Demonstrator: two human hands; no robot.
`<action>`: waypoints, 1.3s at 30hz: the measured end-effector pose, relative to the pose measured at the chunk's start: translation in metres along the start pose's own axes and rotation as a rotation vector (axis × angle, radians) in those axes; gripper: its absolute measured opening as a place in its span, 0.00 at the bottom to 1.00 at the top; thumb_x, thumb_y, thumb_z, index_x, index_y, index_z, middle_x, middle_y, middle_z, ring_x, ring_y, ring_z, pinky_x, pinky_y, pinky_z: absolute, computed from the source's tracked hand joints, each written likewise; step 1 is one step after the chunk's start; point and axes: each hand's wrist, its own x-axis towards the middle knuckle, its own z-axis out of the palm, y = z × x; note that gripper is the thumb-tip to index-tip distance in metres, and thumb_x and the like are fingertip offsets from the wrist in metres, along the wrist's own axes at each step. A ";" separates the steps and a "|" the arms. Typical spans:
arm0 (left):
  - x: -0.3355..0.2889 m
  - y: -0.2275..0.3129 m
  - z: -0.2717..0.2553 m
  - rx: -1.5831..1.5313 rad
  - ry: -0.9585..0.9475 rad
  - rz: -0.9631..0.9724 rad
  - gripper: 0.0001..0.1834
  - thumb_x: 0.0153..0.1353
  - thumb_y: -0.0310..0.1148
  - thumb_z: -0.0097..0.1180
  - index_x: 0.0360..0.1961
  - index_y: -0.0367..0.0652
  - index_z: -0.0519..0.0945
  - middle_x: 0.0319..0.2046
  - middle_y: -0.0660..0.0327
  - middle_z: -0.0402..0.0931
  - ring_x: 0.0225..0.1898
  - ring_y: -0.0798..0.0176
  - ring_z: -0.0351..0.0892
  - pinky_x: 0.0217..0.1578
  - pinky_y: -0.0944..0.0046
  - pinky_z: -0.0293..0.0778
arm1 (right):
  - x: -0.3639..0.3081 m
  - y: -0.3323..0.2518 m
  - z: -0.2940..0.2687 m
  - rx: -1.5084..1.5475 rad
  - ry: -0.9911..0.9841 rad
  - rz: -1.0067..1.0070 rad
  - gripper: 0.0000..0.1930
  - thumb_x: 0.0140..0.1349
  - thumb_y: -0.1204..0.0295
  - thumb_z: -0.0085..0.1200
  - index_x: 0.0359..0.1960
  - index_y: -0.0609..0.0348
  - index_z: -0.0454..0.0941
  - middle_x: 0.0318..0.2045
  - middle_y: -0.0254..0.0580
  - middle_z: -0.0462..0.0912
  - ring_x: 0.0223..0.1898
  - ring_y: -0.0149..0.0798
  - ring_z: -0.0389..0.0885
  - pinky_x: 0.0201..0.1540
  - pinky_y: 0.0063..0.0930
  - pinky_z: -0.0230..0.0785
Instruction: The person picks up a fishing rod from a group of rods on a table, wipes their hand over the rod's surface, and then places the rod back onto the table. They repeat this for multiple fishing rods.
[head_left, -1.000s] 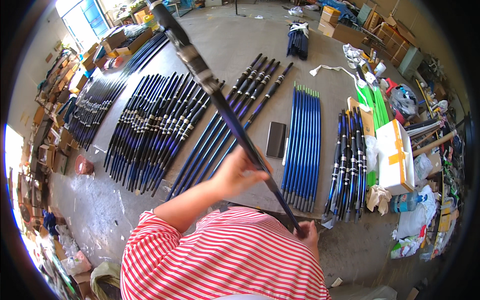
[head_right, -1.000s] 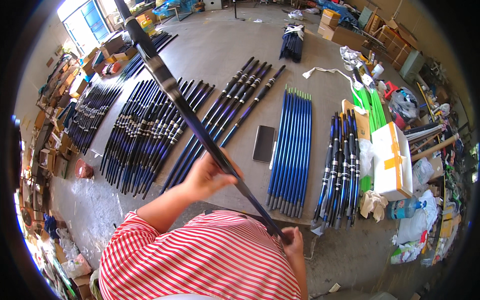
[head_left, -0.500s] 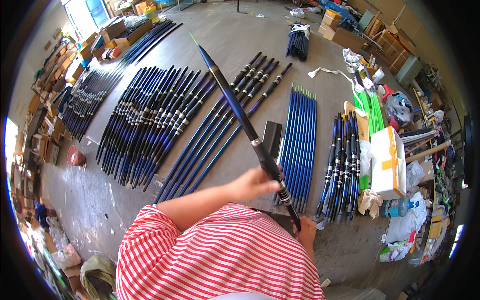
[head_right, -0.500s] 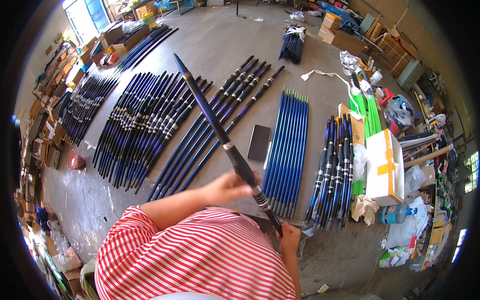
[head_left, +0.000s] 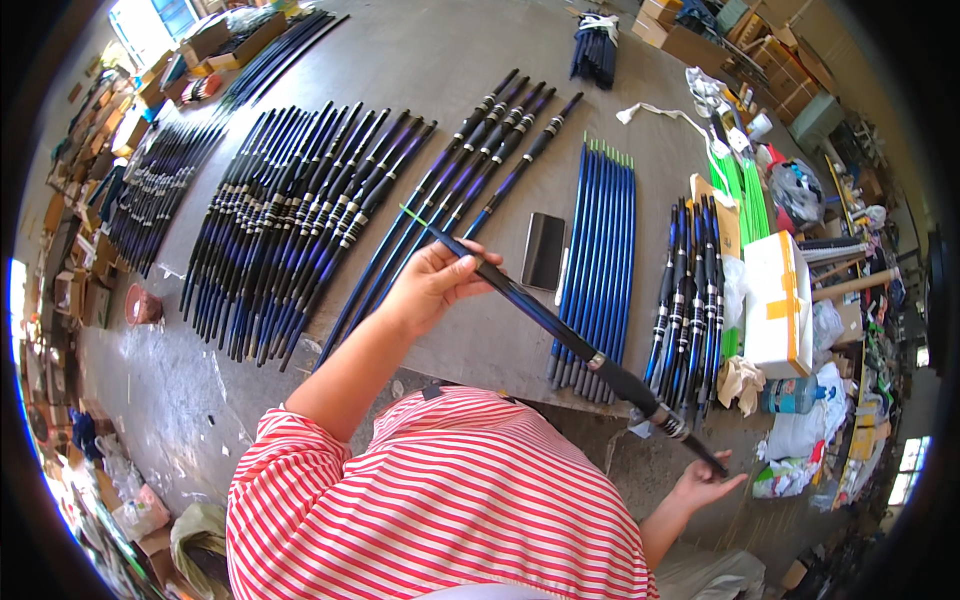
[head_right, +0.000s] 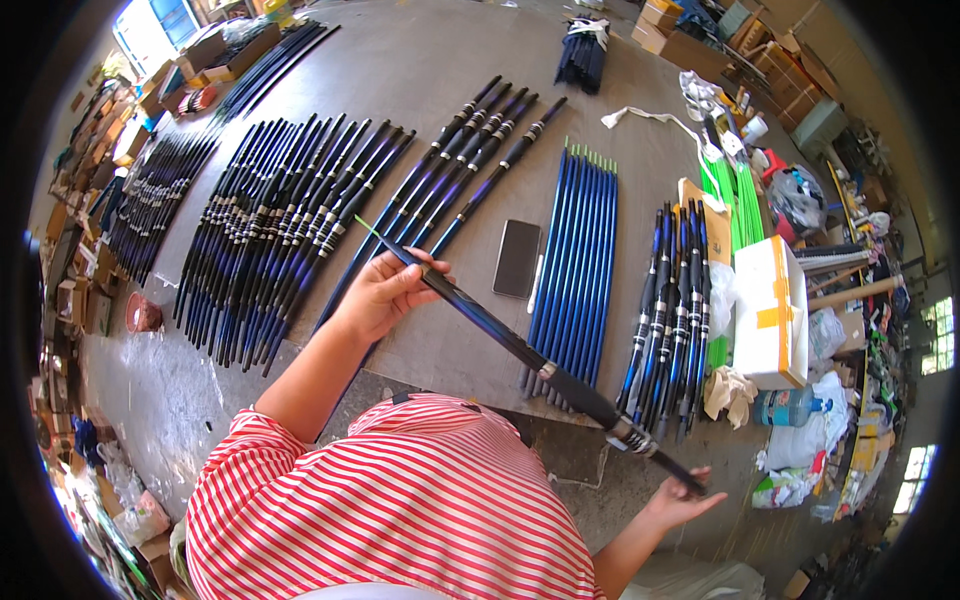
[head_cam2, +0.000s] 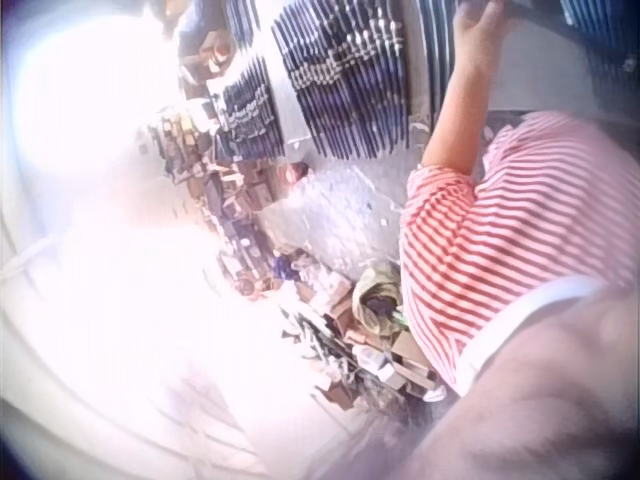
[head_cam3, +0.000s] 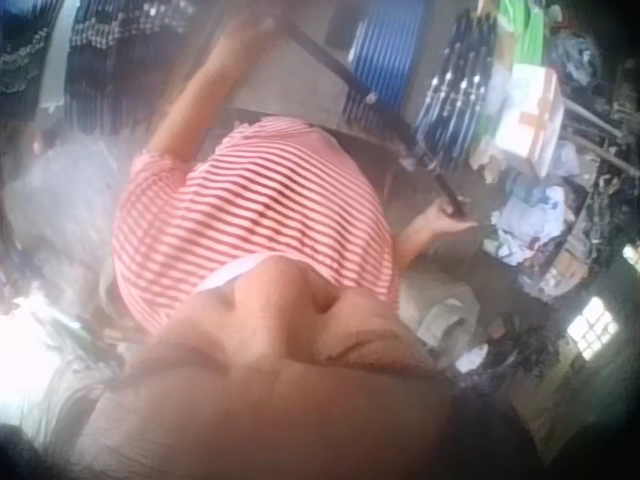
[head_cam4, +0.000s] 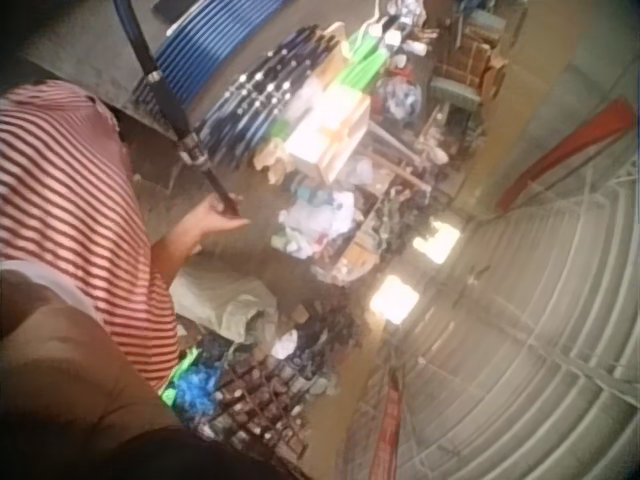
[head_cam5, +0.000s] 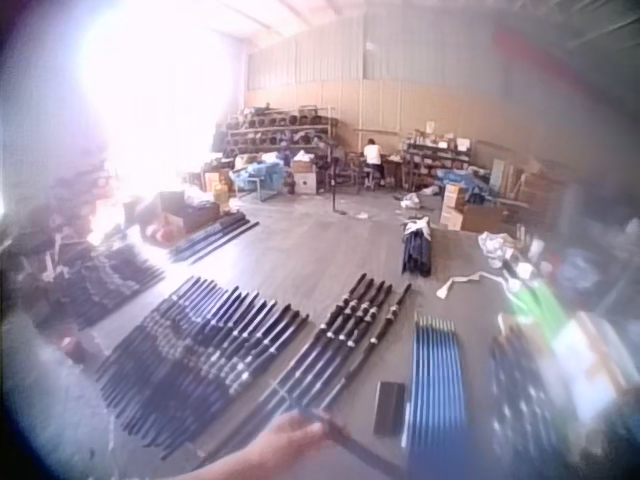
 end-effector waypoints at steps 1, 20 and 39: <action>-0.001 -0.010 0.003 -0.035 -0.005 -0.001 0.10 0.58 0.26 0.48 0.42 0.40 0.72 0.43 0.50 0.73 0.47 0.51 0.73 0.46 0.59 0.73 | -0.001 -0.001 0.012 0.047 -0.037 -0.015 0.24 0.57 0.51 0.48 0.34 0.65 0.73 0.32 0.50 0.77 0.12 0.24 0.68 0.11 0.09 0.60; 0.009 0.000 -0.018 0.408 -0.307 -0.178 0.41 0.56 0.64 0.33 0.56 0.36 0.62 0.53 0.48 0.65 0.53 0.51 0.66 0.54 0.50 0.58 | -0.034 0.041 0.030 -0.167 -0.239 0.155 0.15 0.57 0.63 0.52 0.42 0.59 0.71 0.36 0.54 0.78 0.27 0.31 0.79 0.25 0.16 0.74; -0.027 -0.067 0.073 -0.284 -0.693 -0.755 0.16 0.59 0.33 0.49 0.42 0.28 0.71 0.25 0.58 0.71 0.16 0.78 0.56 0.15 0.80 0.50 | -0.076 0.041 0.211 -0.827 -1.240 -0.265 0.37 0.43 0.57 0.64 0.52 0.62 0.63 0.49 0.51 0.68 0.50 0.41 0.68 0.47 0.34 0.64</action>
